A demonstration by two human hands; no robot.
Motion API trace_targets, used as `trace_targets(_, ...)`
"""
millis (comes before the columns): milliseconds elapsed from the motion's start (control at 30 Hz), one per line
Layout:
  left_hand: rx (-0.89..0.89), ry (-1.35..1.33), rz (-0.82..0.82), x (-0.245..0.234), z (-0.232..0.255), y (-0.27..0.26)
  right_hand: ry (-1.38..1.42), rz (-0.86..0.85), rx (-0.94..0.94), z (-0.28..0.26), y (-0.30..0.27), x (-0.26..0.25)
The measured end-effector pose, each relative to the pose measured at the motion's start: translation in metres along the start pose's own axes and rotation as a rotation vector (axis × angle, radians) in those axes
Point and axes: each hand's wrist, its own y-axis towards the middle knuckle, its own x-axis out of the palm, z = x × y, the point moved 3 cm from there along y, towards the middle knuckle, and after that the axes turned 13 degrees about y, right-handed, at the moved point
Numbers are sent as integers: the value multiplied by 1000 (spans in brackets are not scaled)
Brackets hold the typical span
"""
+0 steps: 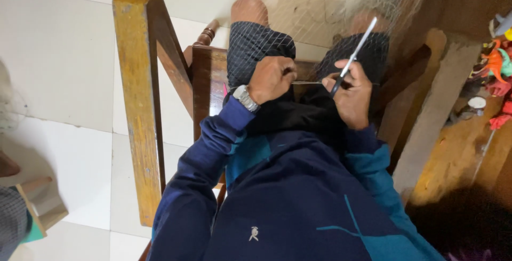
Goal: Trimming and repairing a fishing net using scissors
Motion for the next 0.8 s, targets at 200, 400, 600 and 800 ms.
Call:
trace_targets(200, -93, -74, 3, 0, 0, -2, 18, -29, 63, -4, -30, -19)
trace_targets(400, -132, -92, 38, 0, -3, -4, 71, -228, 155, -16, -38, -23)
trace_targets(600, -180, -77, 23, -9, -2, -11, 207, -241, 197, -19, -48, -30)
trace_targets(800, -216, -79, 6, -13, -4, -16, 295, -214, 259, -9, -55, -42)
